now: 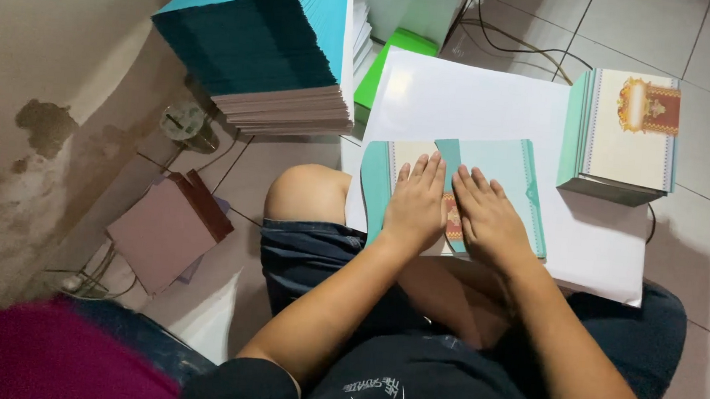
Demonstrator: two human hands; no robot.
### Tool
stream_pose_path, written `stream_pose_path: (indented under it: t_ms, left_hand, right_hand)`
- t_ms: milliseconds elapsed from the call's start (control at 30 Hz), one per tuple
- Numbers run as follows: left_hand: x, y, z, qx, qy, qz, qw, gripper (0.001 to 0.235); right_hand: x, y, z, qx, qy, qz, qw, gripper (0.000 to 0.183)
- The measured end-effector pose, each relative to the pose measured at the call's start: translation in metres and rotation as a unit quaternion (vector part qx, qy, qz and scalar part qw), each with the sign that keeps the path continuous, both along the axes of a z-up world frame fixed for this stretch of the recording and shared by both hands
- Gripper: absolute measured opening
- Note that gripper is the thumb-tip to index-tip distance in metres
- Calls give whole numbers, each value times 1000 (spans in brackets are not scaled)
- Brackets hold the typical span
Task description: Folding paper inserts and stacking them with invitation cards on the floor.
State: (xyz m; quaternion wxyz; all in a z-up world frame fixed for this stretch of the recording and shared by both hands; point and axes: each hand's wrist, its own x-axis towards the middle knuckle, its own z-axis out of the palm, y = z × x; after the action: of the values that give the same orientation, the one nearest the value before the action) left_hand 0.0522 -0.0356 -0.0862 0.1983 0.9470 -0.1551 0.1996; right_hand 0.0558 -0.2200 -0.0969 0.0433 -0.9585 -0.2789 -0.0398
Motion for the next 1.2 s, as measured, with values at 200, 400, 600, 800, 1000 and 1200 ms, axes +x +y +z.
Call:
stream_pose_path:
  t_ms: [200, 400, 600, 800, 1000, 1200]
  left_hand:
    - [-5, 3, 19, -38, 49, -11, 998, 63]
    - [2, 8, -8, -74, 29, -1, 997, 62]
    - [-15, 13, 25, -58, 4, -46, 997, 63]
    - [-14, 13, 17, -62, 1, -101, 993, 43]
    - [-9, 11, 7, -113, -2, -91, 989, 30]
    - [-11, 12, 27, -36, 2, -75, 997, 89]
  right_hand:
    - [-65, -18, -16, 13, -12, -6, 1000, 79]
    - [-62, 40, 61, 125, 55, -135, 981, 92]
    - [-26, 7, 69, 489, 273, -242, 792, 80]
    - [-17, -9, 26, 707, 415, -265, 508, 53]
    - [-52, 18, 95, 527, 330, -241, 745, 53]
    - [-64, 44, 116, 309, 250, -118, 910, 85]
